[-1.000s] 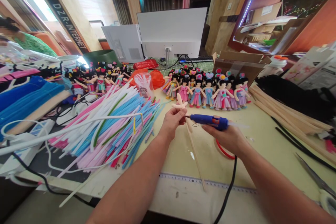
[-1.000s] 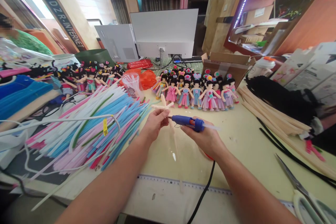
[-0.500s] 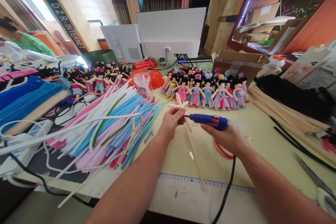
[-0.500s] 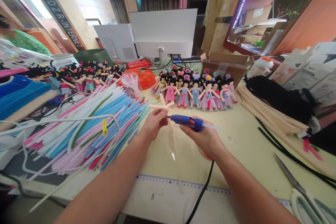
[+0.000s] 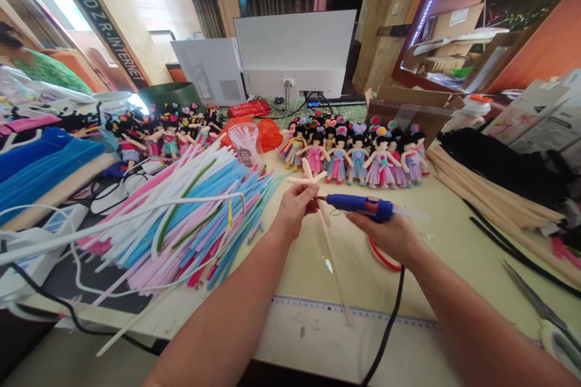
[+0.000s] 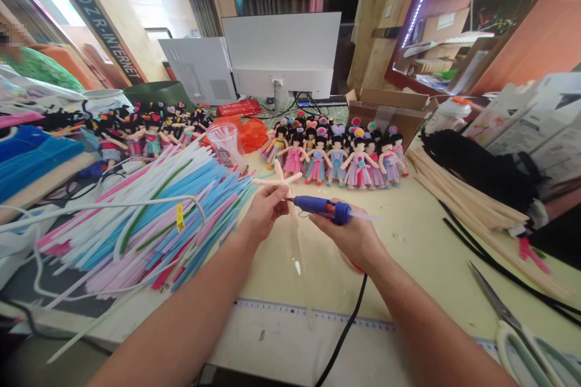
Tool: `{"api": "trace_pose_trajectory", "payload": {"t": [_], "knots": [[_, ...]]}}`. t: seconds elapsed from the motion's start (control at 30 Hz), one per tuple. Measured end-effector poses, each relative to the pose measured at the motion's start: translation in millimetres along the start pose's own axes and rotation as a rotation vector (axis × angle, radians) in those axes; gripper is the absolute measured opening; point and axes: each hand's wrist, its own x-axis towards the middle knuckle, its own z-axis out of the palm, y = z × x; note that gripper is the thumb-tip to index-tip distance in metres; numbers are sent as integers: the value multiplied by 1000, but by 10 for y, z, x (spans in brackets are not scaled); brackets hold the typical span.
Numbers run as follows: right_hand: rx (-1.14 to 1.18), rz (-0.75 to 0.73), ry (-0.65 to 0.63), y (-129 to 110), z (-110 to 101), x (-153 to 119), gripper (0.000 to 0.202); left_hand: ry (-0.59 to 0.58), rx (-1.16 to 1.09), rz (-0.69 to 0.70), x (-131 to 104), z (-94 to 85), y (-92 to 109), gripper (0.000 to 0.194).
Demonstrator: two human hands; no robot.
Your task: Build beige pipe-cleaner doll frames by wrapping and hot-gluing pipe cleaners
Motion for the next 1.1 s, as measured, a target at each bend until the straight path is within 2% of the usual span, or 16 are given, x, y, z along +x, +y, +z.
{"api": "trace_pose_trajectory", "payload": {"t": [0.33,0.8,1.1], "knots": [[5,20,29,-35,21,-7,27,-16,-1,5,-7,-8,2,41],[23,-13,0,-30,-11,-3,25,-17,-37,-8,4,-13,-2,40],[11,23,-3,-33,-9,5,27,-7,-46,-19,10,-18,4,37]]}}
